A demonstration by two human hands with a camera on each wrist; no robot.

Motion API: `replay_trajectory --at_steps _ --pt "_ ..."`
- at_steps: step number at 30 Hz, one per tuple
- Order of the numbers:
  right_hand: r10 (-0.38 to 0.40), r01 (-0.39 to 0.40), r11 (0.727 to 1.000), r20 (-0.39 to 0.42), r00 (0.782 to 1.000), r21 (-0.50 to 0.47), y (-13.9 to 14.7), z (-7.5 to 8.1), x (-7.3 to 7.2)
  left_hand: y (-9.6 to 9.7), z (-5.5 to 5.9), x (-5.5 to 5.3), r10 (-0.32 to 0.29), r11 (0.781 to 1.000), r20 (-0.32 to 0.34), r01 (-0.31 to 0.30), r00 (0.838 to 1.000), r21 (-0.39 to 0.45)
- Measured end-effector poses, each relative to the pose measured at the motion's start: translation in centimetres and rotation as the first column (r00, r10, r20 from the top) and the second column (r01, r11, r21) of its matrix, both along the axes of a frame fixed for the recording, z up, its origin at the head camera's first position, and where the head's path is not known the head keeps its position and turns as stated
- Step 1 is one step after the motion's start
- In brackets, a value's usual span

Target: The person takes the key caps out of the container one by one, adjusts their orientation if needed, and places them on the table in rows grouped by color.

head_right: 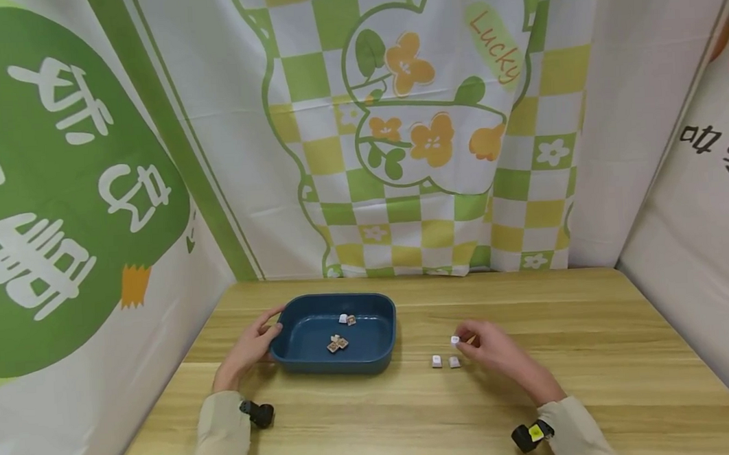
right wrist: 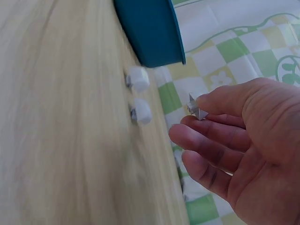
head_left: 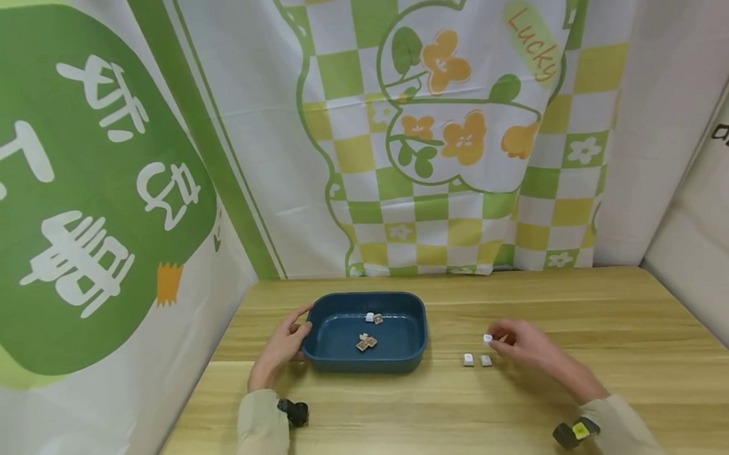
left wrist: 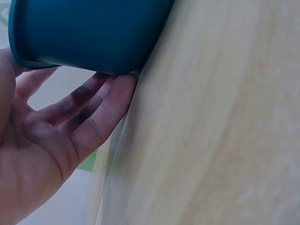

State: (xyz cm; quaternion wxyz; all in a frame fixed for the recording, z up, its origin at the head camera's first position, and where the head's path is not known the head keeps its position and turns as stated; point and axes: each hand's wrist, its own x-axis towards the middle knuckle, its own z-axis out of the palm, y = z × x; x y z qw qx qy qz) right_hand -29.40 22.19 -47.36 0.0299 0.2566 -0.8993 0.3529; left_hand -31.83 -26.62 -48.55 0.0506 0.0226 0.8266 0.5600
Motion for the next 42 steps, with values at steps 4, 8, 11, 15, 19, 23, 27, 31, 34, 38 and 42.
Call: replay_trajectory --at_steps 4,8,11,15,19,23,27,31,34,38,42 --pt "-0.005 0.004 1.000 0.020 1.000 0.022 0.9 -0.4 0.2 0.0 0.0 0.0 -0.003 1.000 -0.002 0.003 1.000 0.003" --pt "0.004 -0.005 1.000 0.053 0.999 0.027 1.5 -0.6 0.1 0.0 0.0 0.0 0.003 1.000 0.002 -0.003 1.000 0.007" --pt "0.015 -0.017 0.999 0.067 0.998 0.032 1.8 -0.7 -0.1 0.0 0.0 0.0 0.002 1.000 0.003 -0.002 1.000 0.009" --pt "0.030 -0.034 0.998 0.078 0.996 0.048 2.2 -1.0 -0.2 0.0 0.0 -0.1 -0.009 1.000 -0.002 0.009 1.000 0.008" --pt "0.043 -0.048 0.997 0.097 0.994 0.057 2.5 -1.3 -0.3 -0.1 -0.1 -0.1 -0.017 1.000 -0.009 0.018 1.000 0.013" --pt "0.049 -0.059 0.996 0.147 0.988 0.063 2.8 -1.4 -0.2 0.0 -0.1 -0.1 -0.011 1.000 -0.001 0.011 1.000 0.018" --pt "0.052 -0.065 0.995 0.168 0.984 0.076 2.9 -1.5 -0.1 0.0 -0.1 -0.2 -0.001 1.000 0.007 0.001 1.000 0.025" --pt "0.050 -0.065 0.994 0.167 0.985 0.085 2.9 -1.7 -0.1 -0.1 -0.1 -0.3 -0.011 1.000 0.000 0.011 1.000 0.023" --pt "0.057 -0.071 0.995 0.187 0.981 0.072 3.1 -1.8 -0.2 -0.1 -0.2 -0.3 -0.027 0.999 -0.006 0.027 1.000 0.024" --pt "0.080 -0.092 0.995 0.227 0.971 0.044 3.4 -1.7 -0.2 -0.1 -0.1 -0.4 -0.027 0.999 0.006 0.026 1.000 0.033" --pt "0.089 -0.101 0.994 0.242 0.966 0.037 3.4 -1.5 -0.1 0.0 -0.1 -0.2 -0.013 1.000 0.004 0.013 1.000 0.025"
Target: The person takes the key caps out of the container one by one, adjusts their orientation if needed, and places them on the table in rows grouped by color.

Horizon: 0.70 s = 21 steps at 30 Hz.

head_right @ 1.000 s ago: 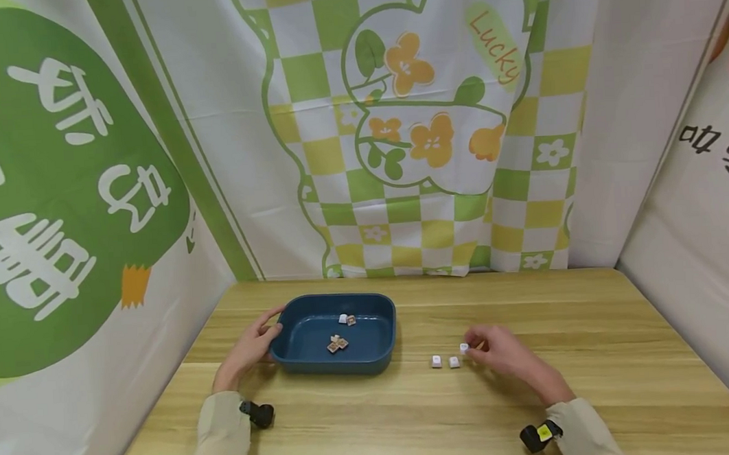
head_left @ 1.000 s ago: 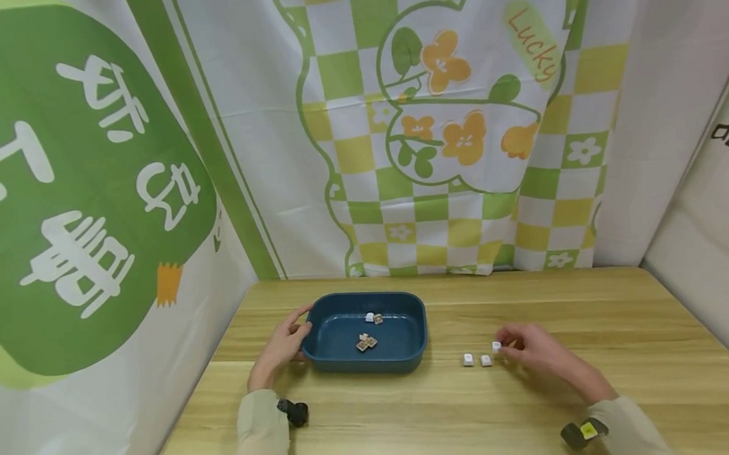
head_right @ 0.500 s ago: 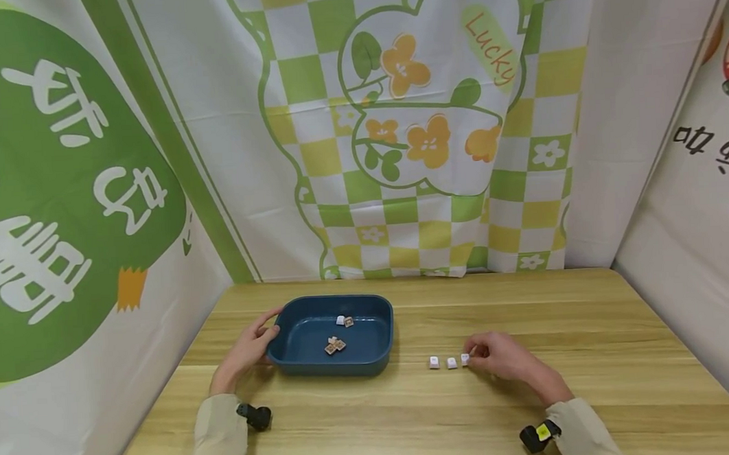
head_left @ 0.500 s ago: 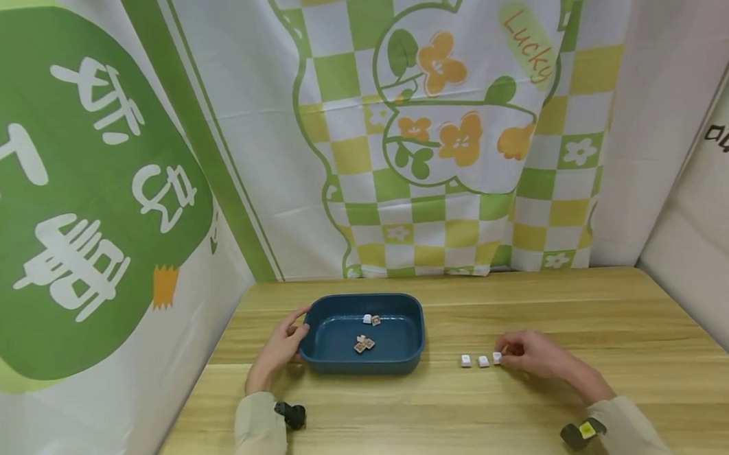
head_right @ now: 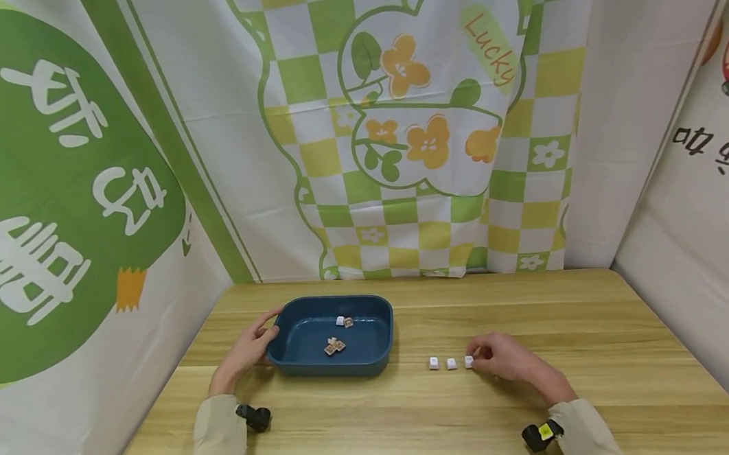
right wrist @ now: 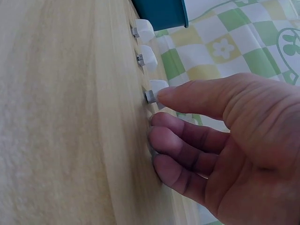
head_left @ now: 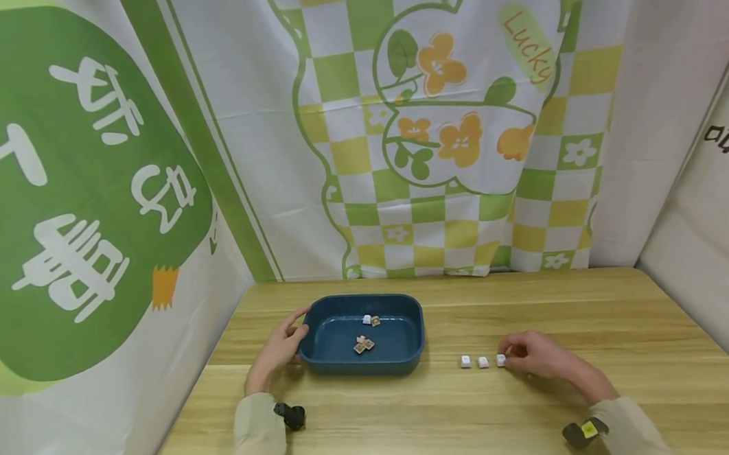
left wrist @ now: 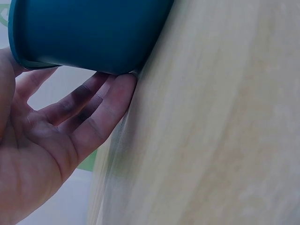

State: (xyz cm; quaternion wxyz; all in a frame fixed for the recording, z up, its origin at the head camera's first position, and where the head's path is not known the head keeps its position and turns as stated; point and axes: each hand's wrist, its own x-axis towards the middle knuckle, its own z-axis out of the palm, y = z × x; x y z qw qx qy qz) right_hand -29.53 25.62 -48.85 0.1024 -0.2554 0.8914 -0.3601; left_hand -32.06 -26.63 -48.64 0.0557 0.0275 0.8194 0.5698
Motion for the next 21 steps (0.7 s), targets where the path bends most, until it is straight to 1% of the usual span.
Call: replay_trajectory --at_steps 3,7,10,14,17,21 --pt "-0.003 0.003 1.000 -0.006 1.000 0.012 0.1 0.1 0.0 0.1 -0.1 0.1 0.014 1.000 0.000 -0.014 1.000 -0.005" --pt "-0.009 0.008 1.000 0.001 1.000 0.030 0.2 0.3 0.2 0.0 0.1 0.1 0.015 1.000 0.004 -0.015 1.000 -0.012" --pt "-0.023 0.022 1.000 0.025 0.999 0.020 0.0 0.5 0.3 -0.1 0.2 0.1 0.012 1.000 0.003 -0.012 1.000 -0.016" --pt "-0.046 0.046 0.999 0.024 0.999 -0.002 -0.3 0.9 0.4 -0.1 0.1 0.0 0.003 1.000 -0.006 -0.003 1.000 -0.018" --pt "-0.042 0.042 0.999 0.006 0.999 -0.009 -0.6 1.2 0.4 -0.1 0.0 -0.1 0.003 1.000 -0.004 -0.003 1.000 -0.017" --pt "-0.047 0.048 0.999 -0.053 0.998 0.020 -1.2 1.6 0.4 -0.1 -0.2 -0.1 0.013 1.000 -0.007 -0.013 1.000 -0.018"
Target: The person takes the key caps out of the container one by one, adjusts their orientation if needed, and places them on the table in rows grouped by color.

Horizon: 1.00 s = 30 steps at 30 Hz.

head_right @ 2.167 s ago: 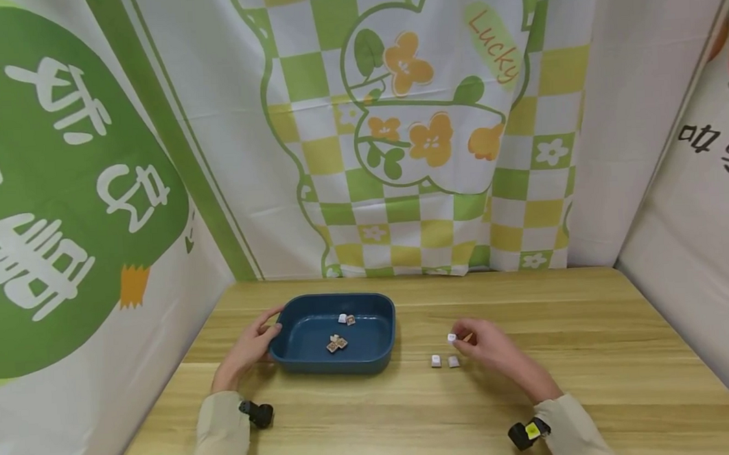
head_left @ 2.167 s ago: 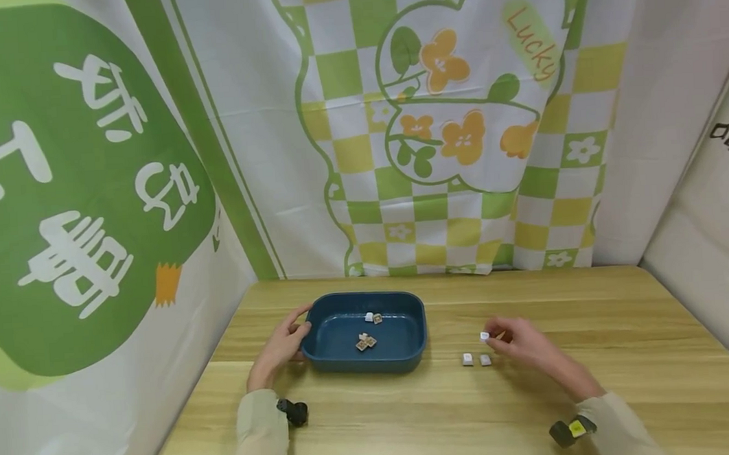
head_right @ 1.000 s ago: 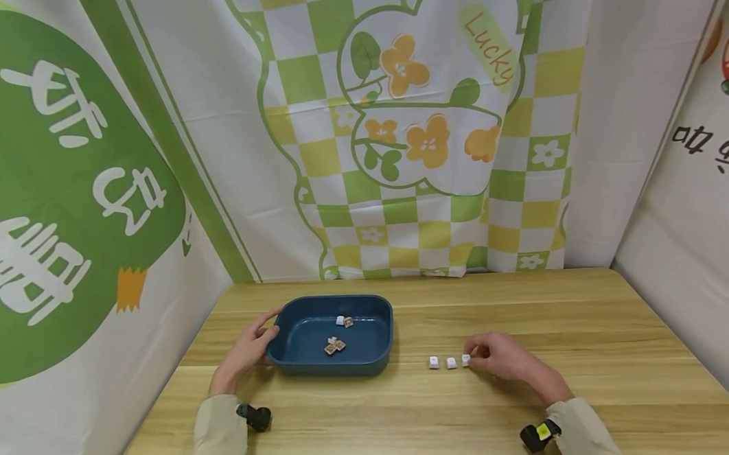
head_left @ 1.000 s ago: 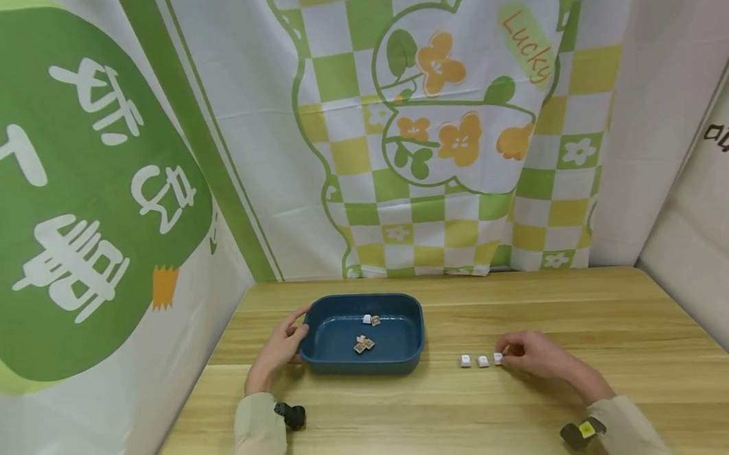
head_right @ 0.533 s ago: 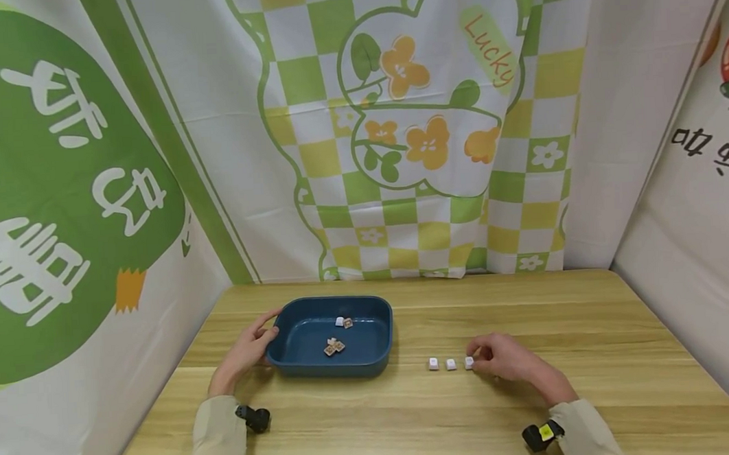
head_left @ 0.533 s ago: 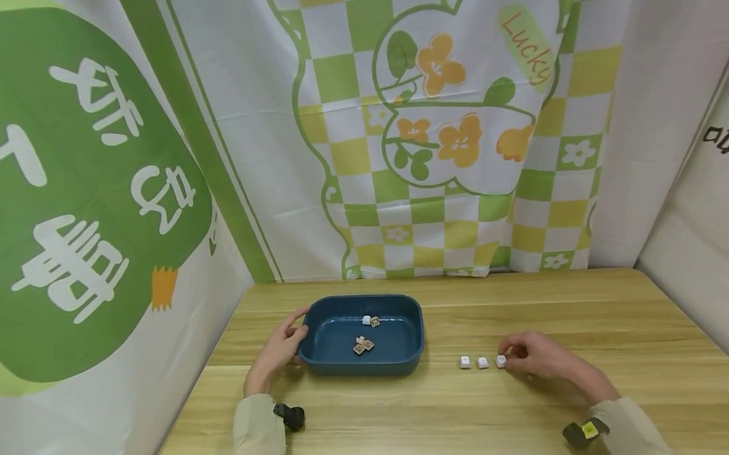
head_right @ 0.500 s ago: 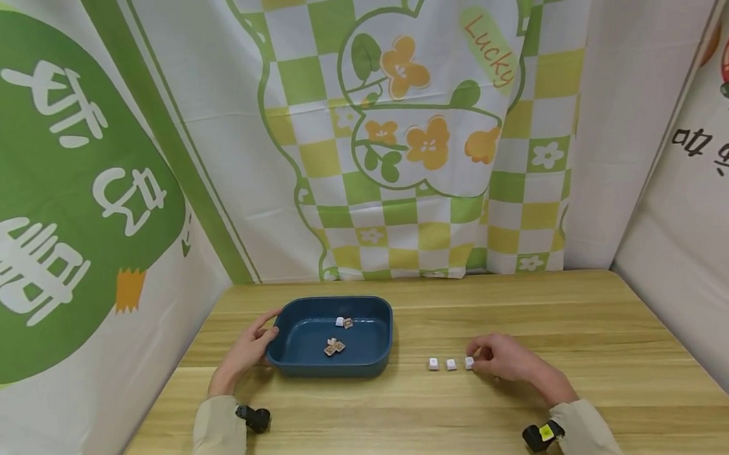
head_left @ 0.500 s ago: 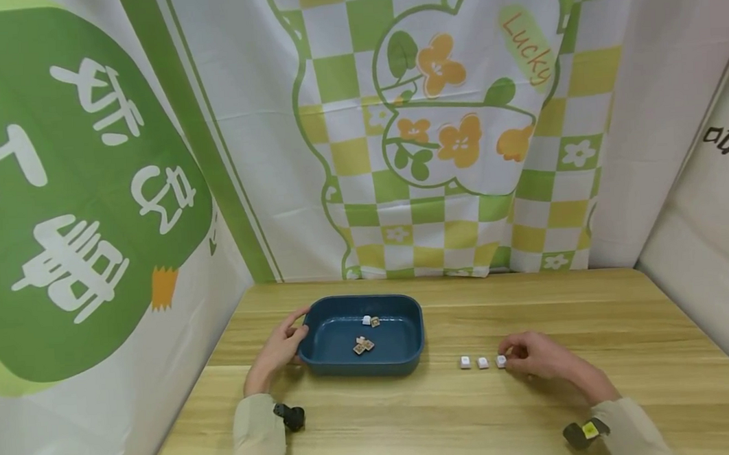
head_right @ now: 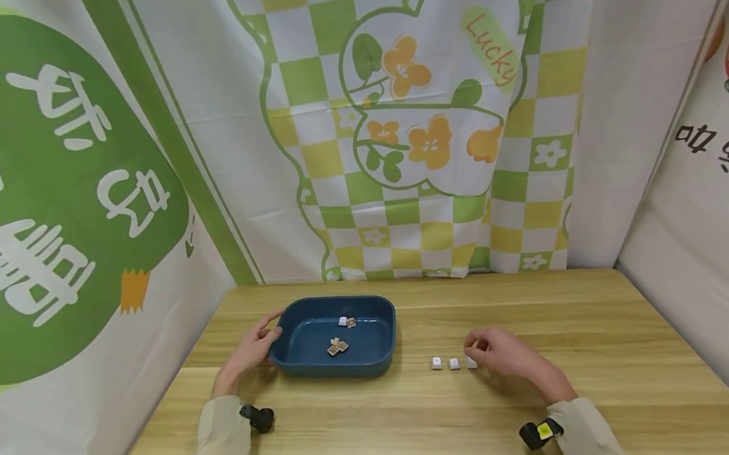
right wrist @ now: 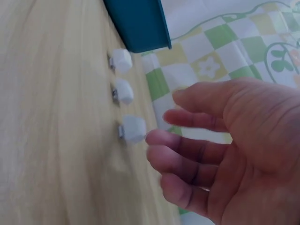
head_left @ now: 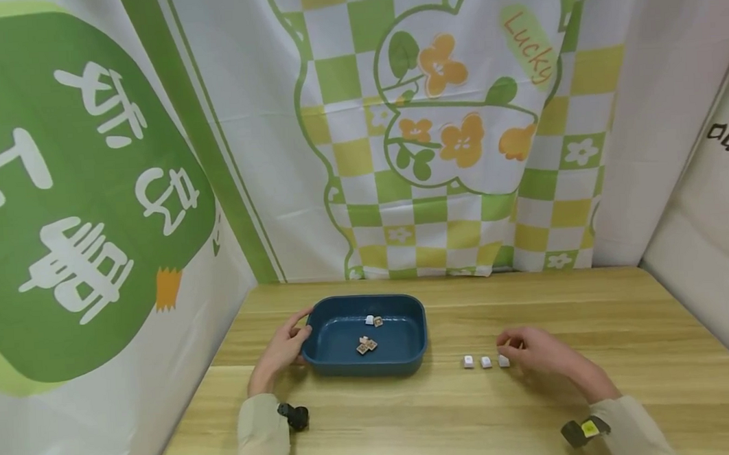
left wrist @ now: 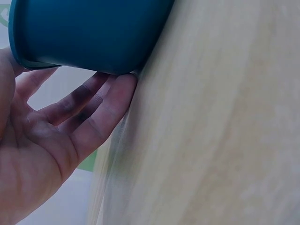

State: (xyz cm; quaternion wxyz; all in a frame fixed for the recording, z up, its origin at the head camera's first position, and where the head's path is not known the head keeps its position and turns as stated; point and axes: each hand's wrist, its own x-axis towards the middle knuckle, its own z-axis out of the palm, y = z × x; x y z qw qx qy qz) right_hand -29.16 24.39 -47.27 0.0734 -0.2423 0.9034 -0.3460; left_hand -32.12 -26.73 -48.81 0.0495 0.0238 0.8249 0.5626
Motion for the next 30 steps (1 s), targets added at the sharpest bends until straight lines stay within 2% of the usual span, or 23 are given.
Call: replay_trajectory --at_steps 3,13,17,24,30 --pt "-0.007 0.009 0.999 -0.053 0.999 0.042 -0.4 0.5 0.0 0.0 -0.1 0.0 0.008 1.000 -0.006 -0.008 1.000 -0.005" --pt "0.025 -0.009 0.994 -0.143 0.989 0.109 -3.3 2.4 -0.3 0.2 0.1 0.1 0.006 1.000 -0.006 -0.006 1.000 -0.002" --pt "0.041 -0.025 0.995 -0.157 0.987 0.101 -4.7 2.8 -0.6 0.2 0.1 0.1 0.015 1.000 -0.002 -0.015 1.000 -0.007" --pt "0.048 -0.043 0.998 -0.131 0.990 0.044 -7.0 3.2 -1.2 0.2 0.1 0.1 0.010 1.000 -0.003 -0.010 1.000 -0.002" --pt "0.058 -0.059 0.998 -0.194 0.979 0.000 -9.2 3.5 -1.7 0.1 0.1 0.0 0.013 1.000 -0.005 -0.013 1.000 0.007"
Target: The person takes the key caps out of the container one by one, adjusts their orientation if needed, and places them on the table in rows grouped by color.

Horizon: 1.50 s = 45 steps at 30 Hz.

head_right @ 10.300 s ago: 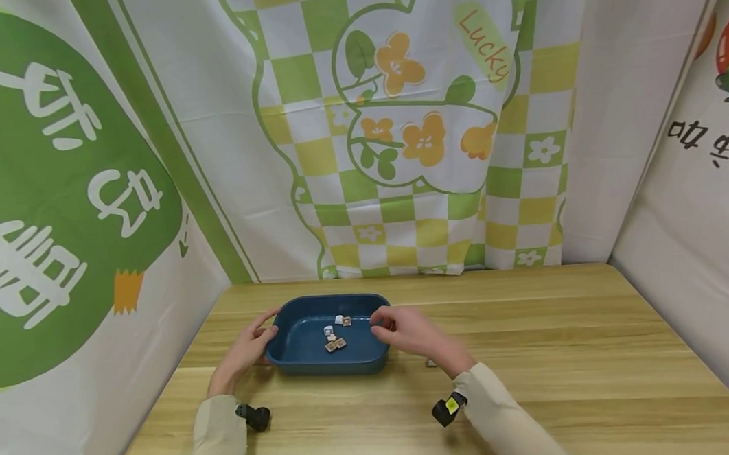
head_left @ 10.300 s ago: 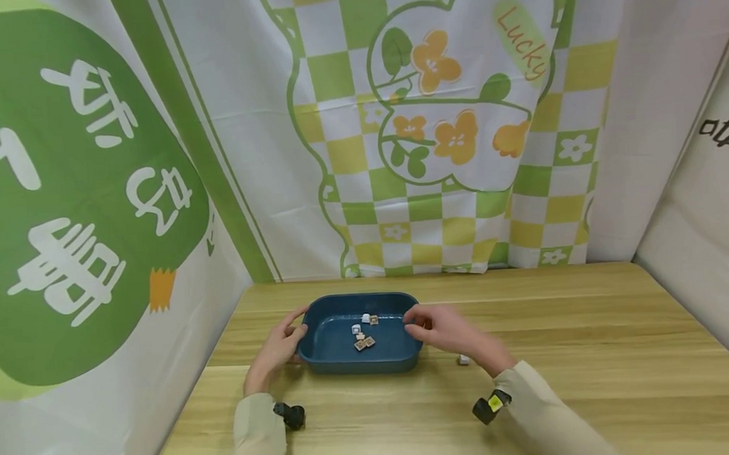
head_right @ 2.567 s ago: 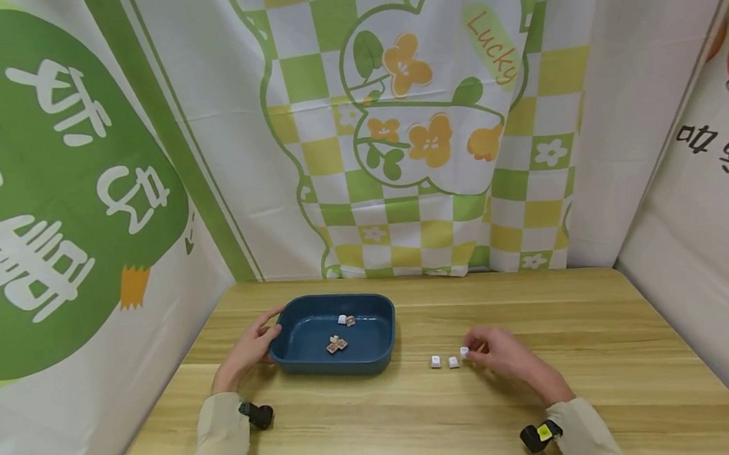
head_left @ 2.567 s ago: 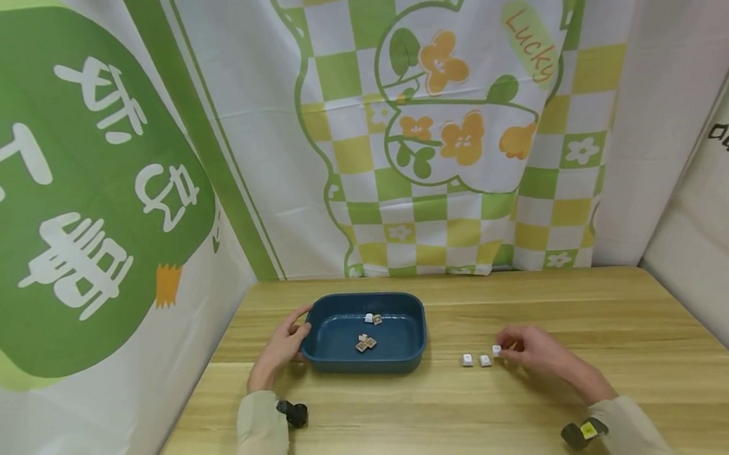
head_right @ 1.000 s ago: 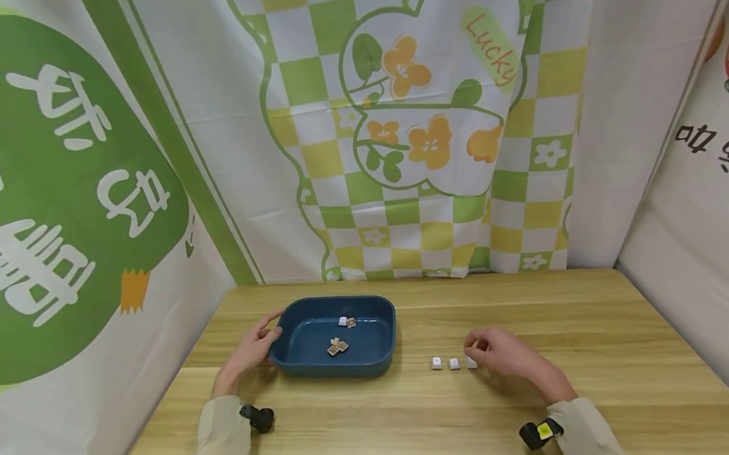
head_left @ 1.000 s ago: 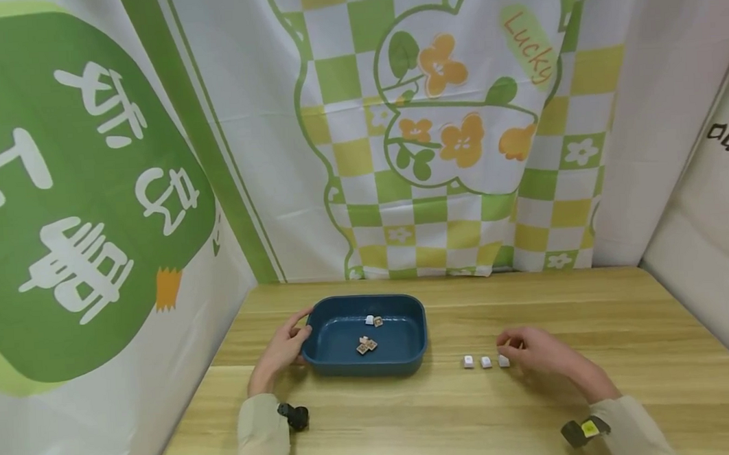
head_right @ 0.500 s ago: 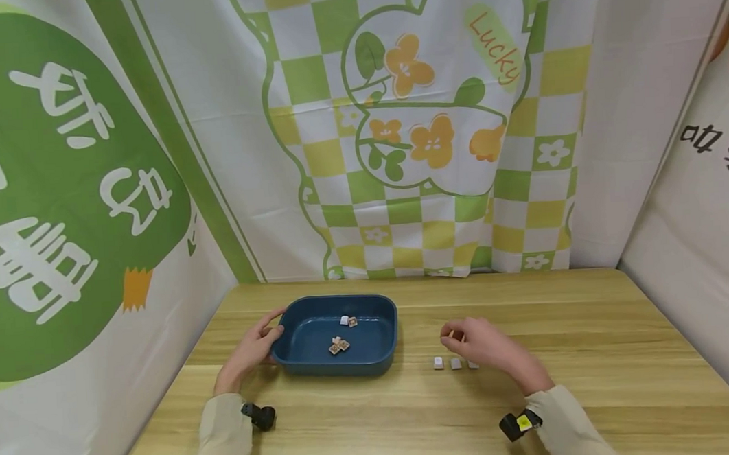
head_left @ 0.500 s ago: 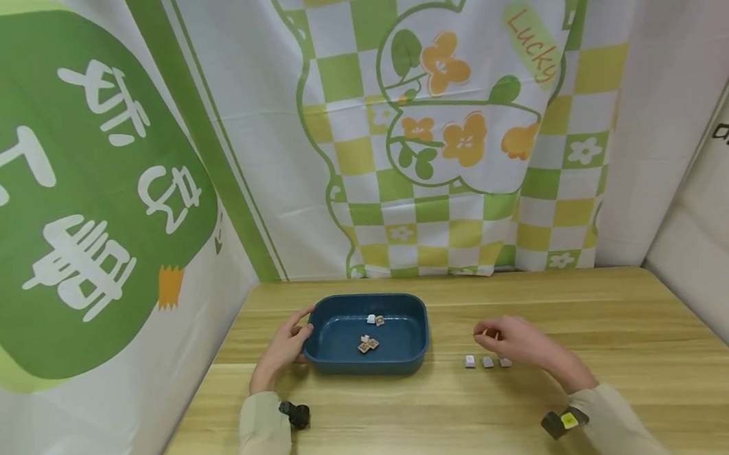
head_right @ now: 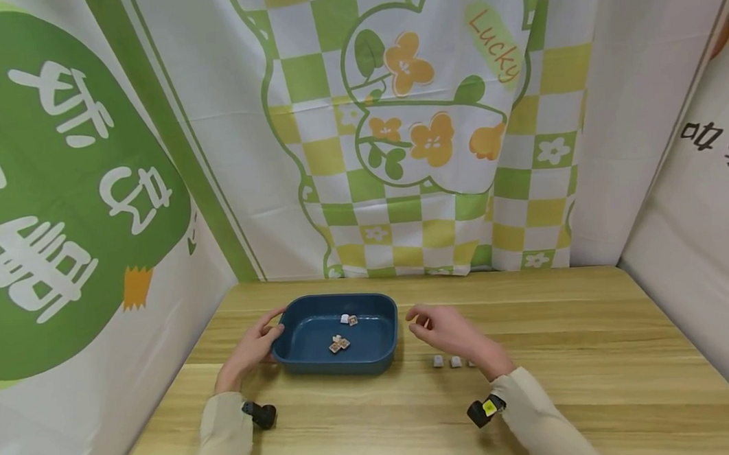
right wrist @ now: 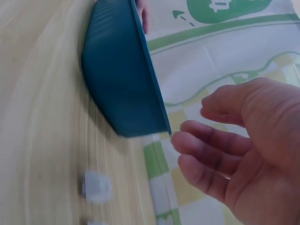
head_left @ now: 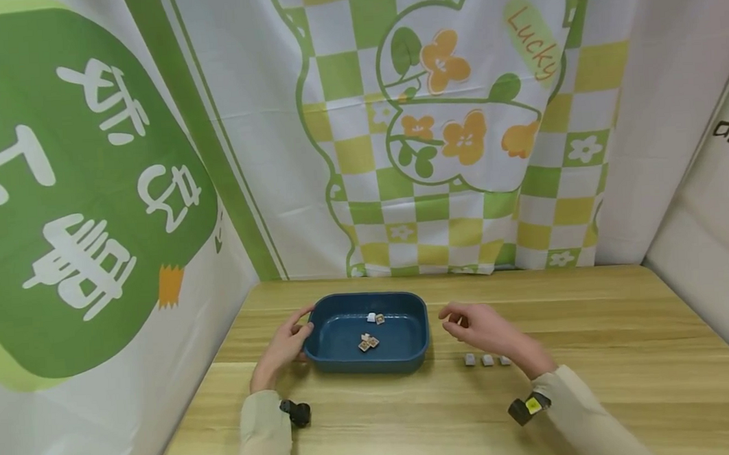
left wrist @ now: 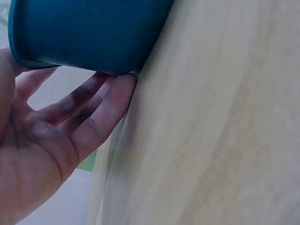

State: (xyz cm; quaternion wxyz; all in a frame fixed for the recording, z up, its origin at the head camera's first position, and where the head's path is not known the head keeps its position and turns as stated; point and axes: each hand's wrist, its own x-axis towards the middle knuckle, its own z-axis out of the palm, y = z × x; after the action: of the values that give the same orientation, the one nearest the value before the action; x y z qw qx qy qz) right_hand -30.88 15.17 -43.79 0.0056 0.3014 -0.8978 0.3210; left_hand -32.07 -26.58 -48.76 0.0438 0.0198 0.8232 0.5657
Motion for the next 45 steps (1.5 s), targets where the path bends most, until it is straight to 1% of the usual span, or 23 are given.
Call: replay_trajectory --at_steps 5,8,10,14,15,17,20,23,28,31,34,37,41,43,45 --pt "0.014 -0.015 0.999 -0.052 0.999 -0.029 -2.1 0.3 -0.3 0.1 -0.1 -0.1 -0.009 1.000 0.006 0.009 1.000 -0.001" --pt "0.025 -0.026 0.999 -0.041 0.999 -0.028 -3.5 0.5 -0.5 0.1 0.0 0.1 -0.015 1.000 0.002 0.015 1.000 0.007" --pt "0.036 -0.037 0.999 -0.029 0.999 -0.028 -4.4 0.5 -0.7 0.2 0.7 0.4 -0.022 1.000 0.011 0.022 1.000 0.017" --pt "0.057 -0.057 0.998 -0.013 0.998 -0.032 -6.0 0.5 -1.1 0.1 0.9 0.4 -0.018 1.000 0.021 0.018 1.000 0.019" --pt "0.062 -0.062 0.998 -0.011 0.998 -0.029 -6.4 0.5 -1.2 0.1 0.9 0.4 -0.012 1.000 0.025 0.012 1.000 0.016" --pt "0.067 -0.067 0.997 -0.002 0.998 -0.022 -7.1 0.5 -1.3 -0.1 0.3 0.0 -0.003 1.000 0.018 0.003 1.000 0.008" --pt "0.076 -0.076 0.997 0.008 0.997 -0.021 -8.2 0.4 -1.6 -0.1 0.3 0.0 0.001 1.000 0.016 -0.001 1.000 0.003" --pt "0.073 -0.073 0.997 0.016 0.997 -0.018 -9.1 0.2 -2.0 -0.2 0.4 0.0 -0.011 1.000 0.008 0.011 1.000 -0.007" --pt "0.064 -0.064 0.998 0.026 0.998 -0.017 -10.5 -0.2 -2.9 -0.1 0.5 0.1 0.004 1.000 0.011 -0.004 1.000 -0.006" --pt "0.069 -0.068 0.997 0.056 0.996 -0.029 -11.2 -0.6 -3.5 0.0 0.6 0.1 0.005 1.000 0.013 -0.005 1.000 -0.006" --pt "0.075 -0.072 0.997 0.110 0.991 -0.039 -11.8 -1.1 -4.1 0.0 0.5 0.1 0.005 1.000 0.013 -0.005 1.000 -0.003" --pt "0.074 -0.067 0.997 0.162 0.984 -0.048 -12.2 -1.6 -4.7 0.0 0.4 0.1 -0.008 1.000 0.010 0.008 1.000 -0.001" --pt "0.043 -0.038 0.999 0.211 0.976 -0.030 -12.7 -1.9 -5.3 0.0 0.3 0.1 -0.022 1.000 0.005 0.022 1.000 0.009" --pt "0.028 -0.025 1.000 0.231 0.973 -0.016 -12.9 -1.9 -5.5 0.1 0.3 0.1 -0.014 1.000 0.005 0.014 1.000 0.018" --pt "0.016 -0.014 1.000 0.249 0.968 -0.009 -13.1 -2.1 -5.8 0.1 0.2 0.1 -0.019 1.000 -0.001 0.019 1.000 0.018"
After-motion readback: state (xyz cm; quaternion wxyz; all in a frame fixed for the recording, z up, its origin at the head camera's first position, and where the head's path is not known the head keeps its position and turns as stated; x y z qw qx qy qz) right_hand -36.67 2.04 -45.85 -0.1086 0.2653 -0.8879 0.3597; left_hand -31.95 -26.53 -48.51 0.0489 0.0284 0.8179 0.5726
